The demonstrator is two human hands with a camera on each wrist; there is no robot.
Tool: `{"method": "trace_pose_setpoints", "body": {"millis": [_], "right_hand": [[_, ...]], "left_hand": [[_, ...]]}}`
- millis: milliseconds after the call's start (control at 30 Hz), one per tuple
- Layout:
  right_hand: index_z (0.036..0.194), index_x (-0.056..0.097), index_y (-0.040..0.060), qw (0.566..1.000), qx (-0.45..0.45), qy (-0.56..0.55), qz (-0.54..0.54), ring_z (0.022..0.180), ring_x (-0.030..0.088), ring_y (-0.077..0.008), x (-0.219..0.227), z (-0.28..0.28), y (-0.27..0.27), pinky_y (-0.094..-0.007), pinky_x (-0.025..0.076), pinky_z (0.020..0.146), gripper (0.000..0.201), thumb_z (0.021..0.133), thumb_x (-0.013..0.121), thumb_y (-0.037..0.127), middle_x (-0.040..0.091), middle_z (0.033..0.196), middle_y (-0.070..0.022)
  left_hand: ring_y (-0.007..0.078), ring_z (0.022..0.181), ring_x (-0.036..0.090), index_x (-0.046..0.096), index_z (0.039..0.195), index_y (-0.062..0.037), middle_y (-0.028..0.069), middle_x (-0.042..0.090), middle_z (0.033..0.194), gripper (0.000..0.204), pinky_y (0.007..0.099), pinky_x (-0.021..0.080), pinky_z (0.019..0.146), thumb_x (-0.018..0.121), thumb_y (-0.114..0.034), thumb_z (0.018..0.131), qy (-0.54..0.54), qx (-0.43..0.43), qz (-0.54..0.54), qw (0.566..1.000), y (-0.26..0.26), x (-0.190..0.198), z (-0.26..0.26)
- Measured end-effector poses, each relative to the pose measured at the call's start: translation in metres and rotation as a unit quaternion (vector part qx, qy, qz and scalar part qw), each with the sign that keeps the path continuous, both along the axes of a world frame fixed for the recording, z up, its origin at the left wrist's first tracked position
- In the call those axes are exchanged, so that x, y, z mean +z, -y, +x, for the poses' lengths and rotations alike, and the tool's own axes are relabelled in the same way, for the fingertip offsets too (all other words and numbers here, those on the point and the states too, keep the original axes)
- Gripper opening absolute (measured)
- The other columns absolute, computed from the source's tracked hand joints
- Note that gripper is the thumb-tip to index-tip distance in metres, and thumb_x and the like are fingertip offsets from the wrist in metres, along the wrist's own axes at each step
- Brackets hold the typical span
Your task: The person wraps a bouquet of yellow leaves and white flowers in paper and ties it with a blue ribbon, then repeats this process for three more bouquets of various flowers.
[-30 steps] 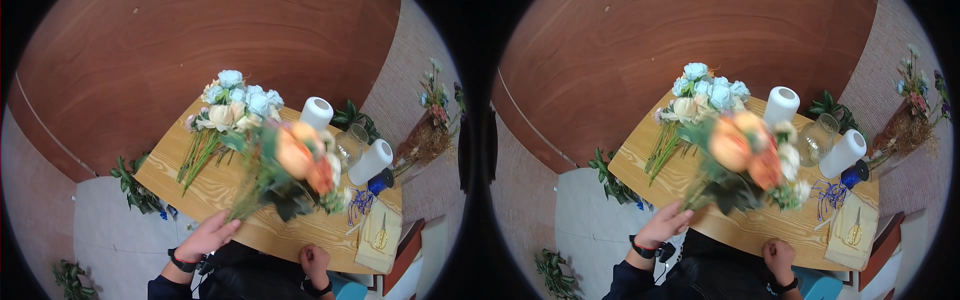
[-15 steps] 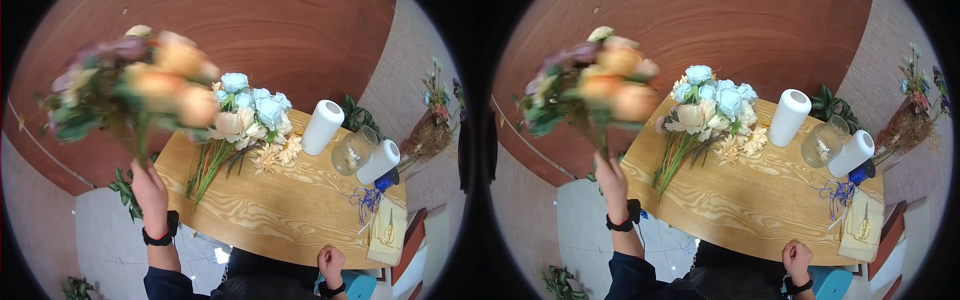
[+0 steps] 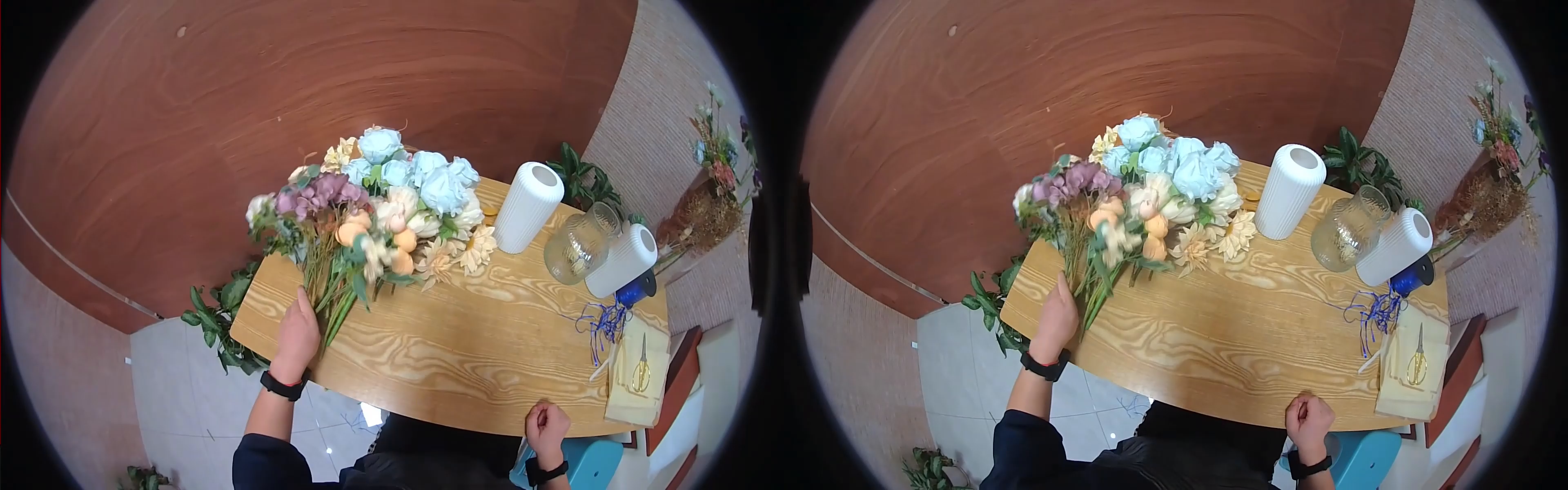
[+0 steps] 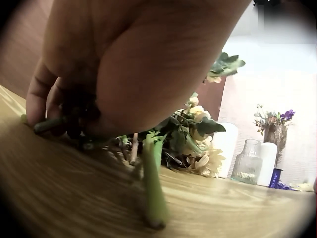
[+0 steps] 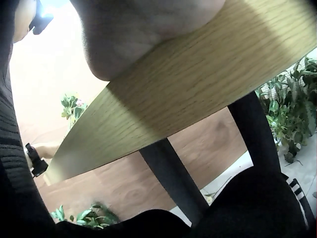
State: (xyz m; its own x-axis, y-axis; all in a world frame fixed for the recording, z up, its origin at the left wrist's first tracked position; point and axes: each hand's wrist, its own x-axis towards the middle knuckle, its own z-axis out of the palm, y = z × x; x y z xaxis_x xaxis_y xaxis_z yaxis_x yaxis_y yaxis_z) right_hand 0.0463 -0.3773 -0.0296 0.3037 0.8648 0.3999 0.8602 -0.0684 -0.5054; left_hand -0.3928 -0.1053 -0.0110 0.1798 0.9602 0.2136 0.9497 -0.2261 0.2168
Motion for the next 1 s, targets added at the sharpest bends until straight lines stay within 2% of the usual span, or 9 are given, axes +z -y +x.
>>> {"method": "trace_pose_setpoints", "body": {"millis": [100, 267, 467, 567, 767, 867, 1000], "right_hand": [[0.076, 0.057, 0.0043, 1.0, 0.005, 0.003, -0.004, 0.041, 0.043, -0.0152, 0.001, 0.0, 0.001, -0.029, 0.034, 0.043, 0.008, 0.08, 0.064, 0.003, 0.047, 0.052, -0.0041], [0.075, 0.059, 0.0052, 1.0, -0.003, 0.0, -0.002, 0.041, 0.044, -0.0176, 0.004, -0.003, -0.001, -0.0307, 0.035, 0.043, 0.007, 0.079, 0.065, 0.005, 0.046, 0.05, -0.0041], [0.075, 0.059, 0.0063, 1.0, 0.015, -0.015, -0.006, 0.041, 0.045, -0.0187, 0.003, 0.001, 0.0, -0.0314, 0.036, 0.043, 0.007, 0.079, 0.066, 0.006, 0.045, 0.049, -0.0037], [0.074, 0.059, 0.0075, 1.0, 0.024, -0.009, 0.004, 0.042, 0.046, -0.019, 0.007, 0.001, 0.0, -0.0322, 0.036, 0.044, 0.009, 0.078, 0.068, 0.006, 0.045, 0.049, -0.0033], [0.074, 0.059, 0.0091, 0.999, 0.03, -0.008, 0.009, 0.044, 0.048, -0.0207, 0.003, 0.006, 0.004, -0.0332, 0.037, 0.044, 0.011, 0.076, 0.07, 0.006, 0.045, 0.05, -0.0028], [0.074, 0.06, 0.0092, 0.999, 0.04, -0.012, 0.018, 0.044, 0.048, -0.0209, 0.005, 0.006, 0.004, -0.0336, 0.037, 0.044, 0.012, 0.076, 0.071, 0.006, 0.046, 0.05, -0.0026], [0.075, 0.059, 0.0088, 0.998, 0.055, -0.017, 0.026, 0.045, 0.049, -0.0214, 0.003, 0.01, 0.007, -0.0342, 0.037, 0.045, 0.012, 0.076, 0.071, 0.006, 0.046, 0.051, -0.0028]], "left_hand": [[0.0475, 0.091, 0.06, 0.031, 0.135, 0.0182, 0.0351, 0.058, 0.105, 0.057, 0.0497, 0.05, 0.079, 0.047, 0.002, 0.082, 0.014, -0.008, -0.02, 1.0, 0.002, 0.005, -0.011], [0.0501, 0.091, 0.058, 0.034, 0.133, 0.0116, 0.0343, 0.056, 0.105, 0.053, 0.0523, 0.049, 0.077, 0.046, 0.004, 0.082, 0.05, 0.025, 0.005, 0.998, 0.015, -0.005, -0.032], [0.0508, 0.089, 0.057, 0.037, 0.126, 0.0064, 0.0317, 0.055, 0.104, 0.045, 0.0533, 0.049, 0.074, 0.048, 0.003, 0.082, 0.061, 0.058, -0.007, 0.996, 0.037, -0.002, -0.031], [0.0487, 0.091, 0.058, 0.037, 0.129, 0.0077, 0.0305, 0.056, 0.105, 0.05, 0.0527, 0.049, 0.076, 0.052, -0.001, 0.082, 0.039, 0.082, -0.013, 0.996, 0.041, 0.002, -0.02], [0.0469, 0.097, 0.057, 0.03, 0.137, 0.0144, 0.0302, 0.058, 0.102, 0.07, 0.0512, 0.048, 0.083, 0.059, -0.007, 0.077, 0.0, 0.013, 0.006, 1.0, 0.036, -0.007, -0.017], [0.0478, 0.1, 0.056, 0.027, 0.139, 0.0146, 0.031, 0.058, 0.105, 0.076, 0.0507, 0.048, 0.085, 0.061, -0.003, 0.073, 0.025, 0.029, -0.013, 0.999, 0.032, -0.007, -0.014], [0.0484, 0.109, 0.052, 0.023, 0.144, 0.0099, 0.0338, 0.05, 0.121, 0.087, 0.0493, 0.047, 0.091, 0.063, 0.004, 0.067, 0.119, 0.039, -0.048, 0.991, 0.035, 0.01, -0.004]]}}
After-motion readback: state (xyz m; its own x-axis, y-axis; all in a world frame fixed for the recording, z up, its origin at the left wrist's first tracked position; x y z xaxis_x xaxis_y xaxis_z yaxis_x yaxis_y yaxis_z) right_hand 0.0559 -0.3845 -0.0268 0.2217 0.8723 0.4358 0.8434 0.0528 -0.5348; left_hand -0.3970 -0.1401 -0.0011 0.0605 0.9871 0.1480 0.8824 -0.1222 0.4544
